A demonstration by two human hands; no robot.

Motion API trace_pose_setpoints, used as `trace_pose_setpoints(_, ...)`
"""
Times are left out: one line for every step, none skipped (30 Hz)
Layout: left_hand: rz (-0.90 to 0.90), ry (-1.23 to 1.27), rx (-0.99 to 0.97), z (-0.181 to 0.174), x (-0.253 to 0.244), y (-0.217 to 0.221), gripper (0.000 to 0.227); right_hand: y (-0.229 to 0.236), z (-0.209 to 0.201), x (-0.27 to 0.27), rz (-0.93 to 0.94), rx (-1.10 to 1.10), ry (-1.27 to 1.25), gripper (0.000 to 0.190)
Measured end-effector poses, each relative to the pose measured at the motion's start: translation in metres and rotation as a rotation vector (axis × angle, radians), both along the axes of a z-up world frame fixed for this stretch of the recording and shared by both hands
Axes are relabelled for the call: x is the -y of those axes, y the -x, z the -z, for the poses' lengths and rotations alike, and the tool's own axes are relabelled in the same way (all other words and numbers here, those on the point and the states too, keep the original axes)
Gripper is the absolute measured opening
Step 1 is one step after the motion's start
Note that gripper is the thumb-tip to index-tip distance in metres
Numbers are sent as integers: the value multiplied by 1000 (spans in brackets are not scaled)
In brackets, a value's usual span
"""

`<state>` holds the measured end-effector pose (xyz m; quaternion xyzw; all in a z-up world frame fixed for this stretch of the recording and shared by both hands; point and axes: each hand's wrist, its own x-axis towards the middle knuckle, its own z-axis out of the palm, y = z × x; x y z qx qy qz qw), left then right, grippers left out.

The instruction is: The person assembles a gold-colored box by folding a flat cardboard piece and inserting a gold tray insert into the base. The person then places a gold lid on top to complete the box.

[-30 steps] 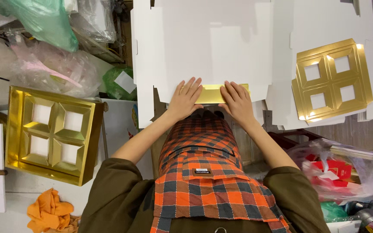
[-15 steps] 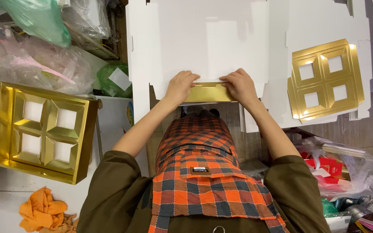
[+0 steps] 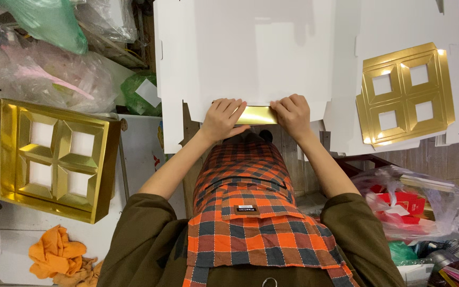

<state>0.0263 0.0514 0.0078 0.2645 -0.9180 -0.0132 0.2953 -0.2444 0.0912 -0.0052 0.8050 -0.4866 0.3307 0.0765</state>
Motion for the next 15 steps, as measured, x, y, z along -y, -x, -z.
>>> trace_pose_setpoints(6, -15, 33, -1, -4, -3, 58, -1, 0, -2, -12, 4, 8, 9)
trace_pose_setpoints(15, -28, 64, 0, -7, -5, 64, -2, 0, -3, -18, -6, 18, 10)
trace_pose_setpoints(-5, -4, 83, 2, -9, -7, 62, -3, 0, -4, -25, -15, 28, 12)
trace_pose_setpoints(-26, 21, 100, 6, -12, -7, 61, -3, 0, -6, -32, -27, 38, 14)
trace_pose_setpoints(-47, 45, 116, 9, -15, -8, 60, -2, 0, -8, -30, -36, 22, 18)
trace_pose_setpoints(-61, 40, 119, 12, -18, -9, 60, -1, 0, -10, -27, -44, 8, 23)
trace_pose_setpoints(-74, 36, 122, 15, -20, -7, 61, -2, -1, -11, -25, -52, -6, 27)
trace_pose_setpoints(-89, 30, 124, 17, -23, -6, 62, -1, -3, -14, -41, -59, -18, 35)
trace_pose_setpoints(-107, 43, 114, 18, -26, -6, 60, 1, -5, -20, -56, -67, -29, 44)
trace_pose_setpoints(-124, 59, 103, 18, -28, -6, 59, 2, -7, -25, -70, -77, -38, 53)
trace_pose_setpoints(-141, 76, 92, 19, -30, -5, 58, 1, -6, -29, -57, -74, -50, 54)
trace_pose_setpoints(-148, 70, 85, 20, -32, -4, 58, 0, -4, -34, -43, -72, -63, 55)
trace_pose_setpoints(-155, 63, 78, 20, -34, -3, 58, -2, -1, -38, -29, -70, -77, 56)
trace_pose_setpoints(-162, 57, 71, 21, -35, -2, 58, -4, 3, -42, -2, -86, -60, 51)
trace_pose_setpoints(-169, 48, 60, 23, -36, -2, 57, -6, 7, -45, 25, -102, -42, 47)
